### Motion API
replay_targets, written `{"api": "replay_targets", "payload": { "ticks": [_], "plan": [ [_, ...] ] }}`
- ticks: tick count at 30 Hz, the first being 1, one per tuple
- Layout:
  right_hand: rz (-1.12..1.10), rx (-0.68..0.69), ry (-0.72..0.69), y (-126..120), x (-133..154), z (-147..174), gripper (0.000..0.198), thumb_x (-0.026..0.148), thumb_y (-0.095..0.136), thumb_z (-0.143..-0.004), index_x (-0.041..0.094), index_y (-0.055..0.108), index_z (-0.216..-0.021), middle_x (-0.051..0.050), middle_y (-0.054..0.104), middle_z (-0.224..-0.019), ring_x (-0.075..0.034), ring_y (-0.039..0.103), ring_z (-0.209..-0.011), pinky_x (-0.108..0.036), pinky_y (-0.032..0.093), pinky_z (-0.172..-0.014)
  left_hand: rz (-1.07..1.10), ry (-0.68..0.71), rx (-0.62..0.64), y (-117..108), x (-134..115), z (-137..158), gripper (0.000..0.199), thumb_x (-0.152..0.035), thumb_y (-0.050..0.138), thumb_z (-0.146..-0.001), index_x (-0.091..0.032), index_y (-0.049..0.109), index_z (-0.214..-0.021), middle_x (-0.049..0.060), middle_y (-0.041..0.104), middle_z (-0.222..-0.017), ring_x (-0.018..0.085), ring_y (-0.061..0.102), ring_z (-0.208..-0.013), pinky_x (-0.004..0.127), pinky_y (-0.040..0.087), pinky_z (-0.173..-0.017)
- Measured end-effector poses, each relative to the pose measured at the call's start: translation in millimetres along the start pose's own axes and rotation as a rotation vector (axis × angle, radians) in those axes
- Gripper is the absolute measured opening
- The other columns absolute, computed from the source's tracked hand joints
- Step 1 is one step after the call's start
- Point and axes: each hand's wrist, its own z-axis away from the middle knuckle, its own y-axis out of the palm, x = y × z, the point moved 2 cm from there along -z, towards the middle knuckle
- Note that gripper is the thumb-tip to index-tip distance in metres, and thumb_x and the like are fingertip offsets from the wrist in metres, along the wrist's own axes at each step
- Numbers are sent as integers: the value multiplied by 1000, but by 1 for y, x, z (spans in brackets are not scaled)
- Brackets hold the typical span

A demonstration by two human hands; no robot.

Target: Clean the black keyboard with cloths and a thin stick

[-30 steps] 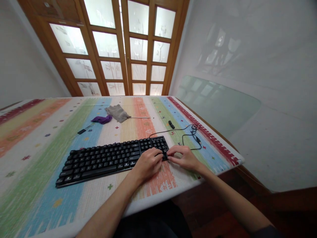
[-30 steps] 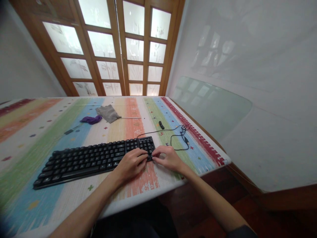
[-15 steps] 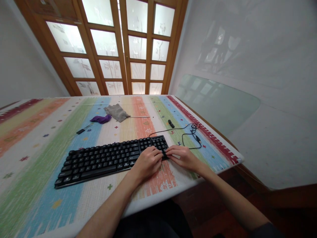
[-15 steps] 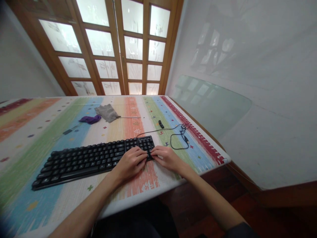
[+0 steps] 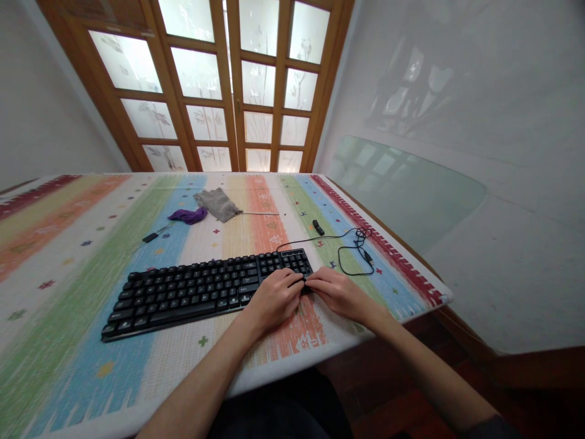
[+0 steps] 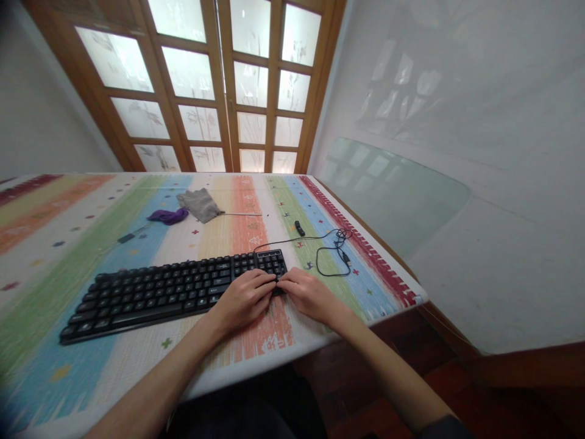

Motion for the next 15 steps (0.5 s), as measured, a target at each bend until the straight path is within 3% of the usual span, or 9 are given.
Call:
{"api": "replay_targets", "payload": {
  "ticks": [8,15],
  "plan": [
    [77,-21,6,2,11,0,32,8,41,-96,18,68,-109,-10,71,-96,-21,62,-86,-35,56,-75,17,4,-7,4,1,1,21,-9,52,-90,-13,68,-103,11,72,-111,24,63,-102,42,56,-92],
    [-27,-91,34,5,5,4,30,7,46,-95,20,68,-110,-9,71,-98,-20,62,-89,-35,56,-78,6,7,10,5,1,0,21,-10,50,-92,-12,68,-103,12,72,-111,25,62,-103,43,56,-91]
  ]
}}
